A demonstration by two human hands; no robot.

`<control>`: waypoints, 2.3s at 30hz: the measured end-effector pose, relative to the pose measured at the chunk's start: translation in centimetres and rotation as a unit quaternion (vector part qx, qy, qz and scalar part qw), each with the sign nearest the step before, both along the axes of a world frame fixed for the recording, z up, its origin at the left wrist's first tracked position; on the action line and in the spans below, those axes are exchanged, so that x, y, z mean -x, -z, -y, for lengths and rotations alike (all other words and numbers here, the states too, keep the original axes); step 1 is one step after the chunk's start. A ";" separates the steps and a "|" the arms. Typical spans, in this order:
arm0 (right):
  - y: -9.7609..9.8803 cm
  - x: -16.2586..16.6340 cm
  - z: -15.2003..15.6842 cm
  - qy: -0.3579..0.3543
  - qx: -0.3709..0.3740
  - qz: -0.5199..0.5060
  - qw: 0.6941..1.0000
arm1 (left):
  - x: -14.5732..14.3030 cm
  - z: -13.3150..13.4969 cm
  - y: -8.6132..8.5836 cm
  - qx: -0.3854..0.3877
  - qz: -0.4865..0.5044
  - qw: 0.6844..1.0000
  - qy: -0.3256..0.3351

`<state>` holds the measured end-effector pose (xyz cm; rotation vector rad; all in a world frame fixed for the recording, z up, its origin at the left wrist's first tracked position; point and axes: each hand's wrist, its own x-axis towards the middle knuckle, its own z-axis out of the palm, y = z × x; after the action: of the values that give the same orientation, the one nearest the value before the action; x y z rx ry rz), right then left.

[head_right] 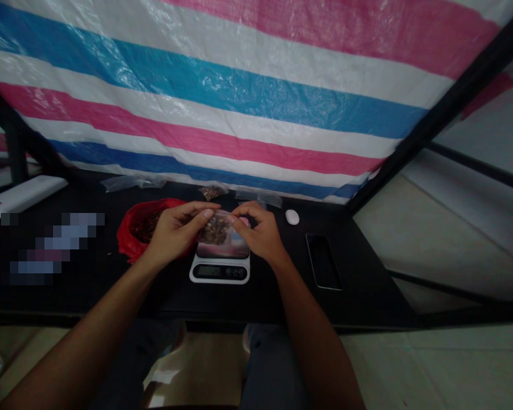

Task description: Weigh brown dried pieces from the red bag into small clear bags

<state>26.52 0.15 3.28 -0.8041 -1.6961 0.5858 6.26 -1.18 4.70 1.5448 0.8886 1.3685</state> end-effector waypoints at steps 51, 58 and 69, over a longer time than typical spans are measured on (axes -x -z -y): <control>-0.3 1.4 0.9 0.005 -0.054 0.007 0.998 | -0.6 0.7 -0.9 -0.034 -0.076 0.997 -0.002; -0.1 0.6 0.5 0.001 -0.018 -0.010 1.000 | 0.8 0.1 -1.0 0.053 0.013 0.998 0.015; -0.2 0.9 0.7 -0.010 0.001 -0.056 0.998 | 2.2 -0.2 -2.7 -0.069 -0.059 0.991 -0.098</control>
<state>25.64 -0.56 3.48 -0.7433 -1.6032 0.6341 4.04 -1.02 7.39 1.6934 1.0599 1.5163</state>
